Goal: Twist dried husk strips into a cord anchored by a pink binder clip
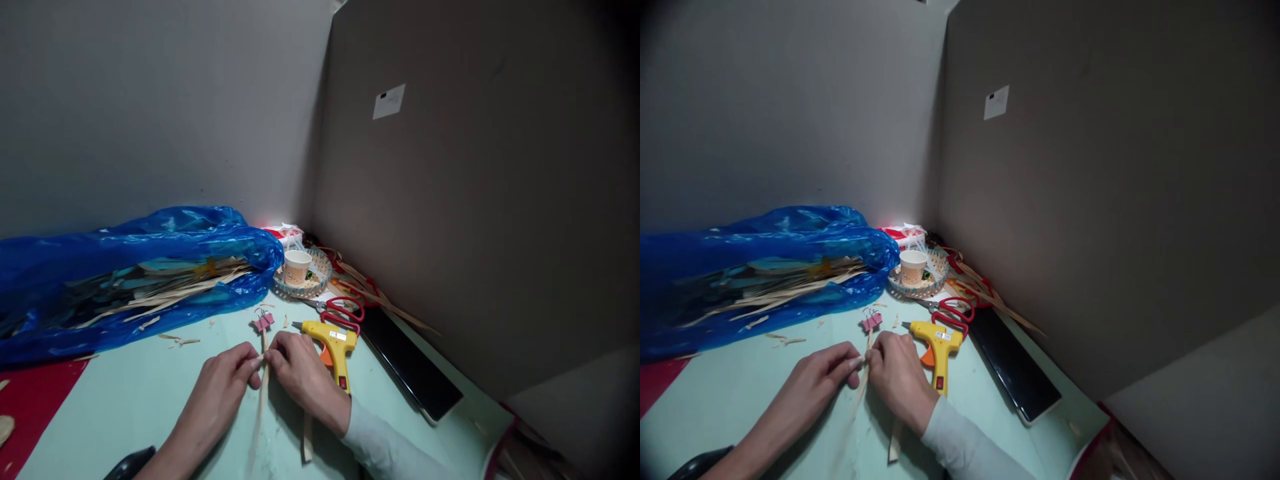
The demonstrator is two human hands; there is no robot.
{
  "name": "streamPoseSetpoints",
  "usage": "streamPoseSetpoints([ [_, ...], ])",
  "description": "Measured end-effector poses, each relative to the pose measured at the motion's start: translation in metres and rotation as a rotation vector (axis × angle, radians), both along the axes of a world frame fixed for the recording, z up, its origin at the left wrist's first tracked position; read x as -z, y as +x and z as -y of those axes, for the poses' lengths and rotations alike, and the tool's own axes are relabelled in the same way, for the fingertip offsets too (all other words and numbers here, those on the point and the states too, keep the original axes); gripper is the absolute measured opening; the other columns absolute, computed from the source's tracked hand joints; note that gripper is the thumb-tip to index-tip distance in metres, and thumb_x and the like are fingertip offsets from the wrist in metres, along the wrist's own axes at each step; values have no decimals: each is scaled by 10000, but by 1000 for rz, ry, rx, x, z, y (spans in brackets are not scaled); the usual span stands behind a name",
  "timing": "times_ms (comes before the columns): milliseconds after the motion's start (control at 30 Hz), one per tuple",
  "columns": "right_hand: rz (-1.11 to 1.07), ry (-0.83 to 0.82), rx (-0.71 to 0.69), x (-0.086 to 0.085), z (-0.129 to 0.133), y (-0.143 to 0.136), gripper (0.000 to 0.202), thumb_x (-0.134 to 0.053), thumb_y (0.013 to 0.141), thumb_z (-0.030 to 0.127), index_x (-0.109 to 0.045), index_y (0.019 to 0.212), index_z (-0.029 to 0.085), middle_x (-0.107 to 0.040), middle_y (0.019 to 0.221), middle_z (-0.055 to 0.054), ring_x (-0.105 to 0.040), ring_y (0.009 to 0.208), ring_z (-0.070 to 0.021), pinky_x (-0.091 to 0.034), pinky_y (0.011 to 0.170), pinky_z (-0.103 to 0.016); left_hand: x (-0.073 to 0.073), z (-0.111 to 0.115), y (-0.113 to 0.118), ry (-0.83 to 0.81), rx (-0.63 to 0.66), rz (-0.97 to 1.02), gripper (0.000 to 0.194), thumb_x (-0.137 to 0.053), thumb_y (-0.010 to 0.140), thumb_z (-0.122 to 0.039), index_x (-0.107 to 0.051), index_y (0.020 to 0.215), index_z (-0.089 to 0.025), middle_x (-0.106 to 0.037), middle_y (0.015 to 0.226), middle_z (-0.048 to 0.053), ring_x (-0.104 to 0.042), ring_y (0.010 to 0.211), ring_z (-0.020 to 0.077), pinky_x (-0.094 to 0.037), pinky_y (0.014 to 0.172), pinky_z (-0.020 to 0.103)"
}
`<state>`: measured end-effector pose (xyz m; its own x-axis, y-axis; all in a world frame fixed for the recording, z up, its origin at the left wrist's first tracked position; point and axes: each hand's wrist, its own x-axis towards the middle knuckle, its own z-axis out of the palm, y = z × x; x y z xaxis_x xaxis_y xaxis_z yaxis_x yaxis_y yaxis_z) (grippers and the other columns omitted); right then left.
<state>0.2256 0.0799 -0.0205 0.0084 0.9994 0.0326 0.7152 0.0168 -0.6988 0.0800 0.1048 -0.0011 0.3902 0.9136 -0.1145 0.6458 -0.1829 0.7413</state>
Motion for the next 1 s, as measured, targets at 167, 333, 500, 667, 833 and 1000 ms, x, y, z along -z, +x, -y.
streamPoseSetpoints([
  [167,-22,3,25,-4,0,-2,190,-512,834,175,-671,732,156,-672,688,-54,-560,681,-159,-311,600,-250,-3,6,4,41,-50,-85,311,-431,852,-360,-518,585,-228,-658,601,15,-595,635,224,-372,648,300],
  [333,-167,2,-2,-2,-1,2,209,-509,793,129,-671,662,142,-668,646,-40,-557,617,-133,-339,584,-221,7,29,15,261,42,-295,302,-342,910,-294,-586,745,-229,-719,762,77,-671,714,256,-411,645,323],
  [500,-298,-23,-64,-3,-3,9,239,-503,771,115,-681,613,137,-613,552,-13,-519,557,-116,-345,546,-202,31,46,17,407,243,-624,448,-294,853,-90,-613,1162,-145,-717,1045,166,-713,846,297,-495,663,351],
  [667,-355,-82,-86,-5,-3,9,264,-493,754,110,-728,634,133,-680,599,-37,-547,539,-118,-365,533,-197,16,47,12,288,369,-546,389,-375,811,-94,-677,1022,-218,-708,1070,137,-713,834,277,-484,605,309],
  [833,-360,-38,-61,-2,-4,9,244,-496,736,95,-708,622,136,-689,606,-33,-571,573,-118,-375,559,-188,-10,14,1,128,39,-141,297,-445,859,-379,-631,706,-206,-673,736,72,-651,700,243,-459,617,319],
  [1000,-299,-87,-39,2,-6,8,211,-498,751,97,-707,749,127,-705,710,-50,-585,655,-136,-354,550,-198,20,-12,0,-385,6,299,426,-618,721,-490,-554,977,-156,-454,465,-102,-302,306,72,-218,334,206],
])
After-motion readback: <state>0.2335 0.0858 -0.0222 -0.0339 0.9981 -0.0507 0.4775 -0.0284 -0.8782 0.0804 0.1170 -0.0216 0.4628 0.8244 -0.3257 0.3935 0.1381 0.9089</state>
